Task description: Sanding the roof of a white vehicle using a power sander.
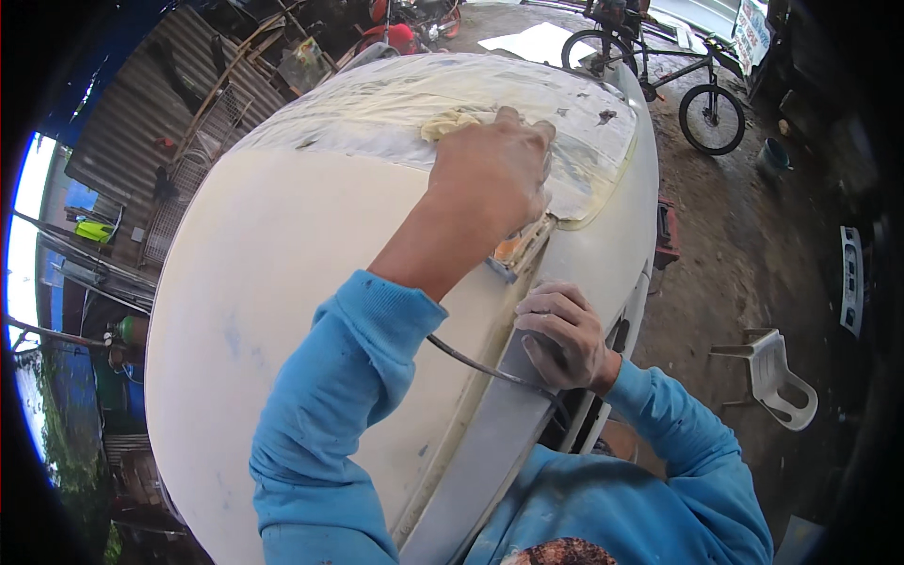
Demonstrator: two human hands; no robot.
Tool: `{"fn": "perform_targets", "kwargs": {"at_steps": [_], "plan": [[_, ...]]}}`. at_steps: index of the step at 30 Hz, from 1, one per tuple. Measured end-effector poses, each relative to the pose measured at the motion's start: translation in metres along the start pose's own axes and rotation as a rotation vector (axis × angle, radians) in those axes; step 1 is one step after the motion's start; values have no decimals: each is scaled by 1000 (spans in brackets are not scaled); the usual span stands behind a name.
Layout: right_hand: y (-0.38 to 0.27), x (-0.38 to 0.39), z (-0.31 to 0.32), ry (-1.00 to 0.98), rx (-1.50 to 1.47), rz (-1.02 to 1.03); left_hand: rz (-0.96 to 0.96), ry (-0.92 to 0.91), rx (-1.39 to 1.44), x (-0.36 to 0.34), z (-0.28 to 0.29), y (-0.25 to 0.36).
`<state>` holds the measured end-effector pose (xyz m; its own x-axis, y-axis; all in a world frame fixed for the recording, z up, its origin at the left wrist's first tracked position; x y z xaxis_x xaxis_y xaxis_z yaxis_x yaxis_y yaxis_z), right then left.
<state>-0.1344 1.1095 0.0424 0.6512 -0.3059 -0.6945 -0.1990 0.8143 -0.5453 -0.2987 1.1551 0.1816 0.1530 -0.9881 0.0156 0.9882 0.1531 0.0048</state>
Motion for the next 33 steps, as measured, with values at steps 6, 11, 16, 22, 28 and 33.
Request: {"fn": "perform_targets", "kwargs": {"at_steps": [6,11,16,22,28,33], "plan": [[4,4,0,28,-8,9,61,39,-3,14,3,-10],[4,5,2,83,-22,0,23,185,62,125,15,1],[1,4,2,107,-46,-17,244,79,84,236,37,15],[0,2,0,111,-49,-11,348,99,40,248,36,11],[4,5,0,126,-69,-6,213,148,9,139,14,4],[6,9,0,147,-59,-21,169,94,-58,45,3,8]]}}
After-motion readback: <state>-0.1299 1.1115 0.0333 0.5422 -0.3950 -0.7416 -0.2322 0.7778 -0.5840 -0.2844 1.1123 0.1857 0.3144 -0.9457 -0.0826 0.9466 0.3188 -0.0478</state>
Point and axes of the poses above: each hand's wrist, its own x-axis away from the middle knuckle, its own z-axis out of the back of the hand, y = z × x, the point moved 4 cm from there along -x, towards the middle knuckle, and after that the axes turned 2 degrees about x, right-handed, at the moved point
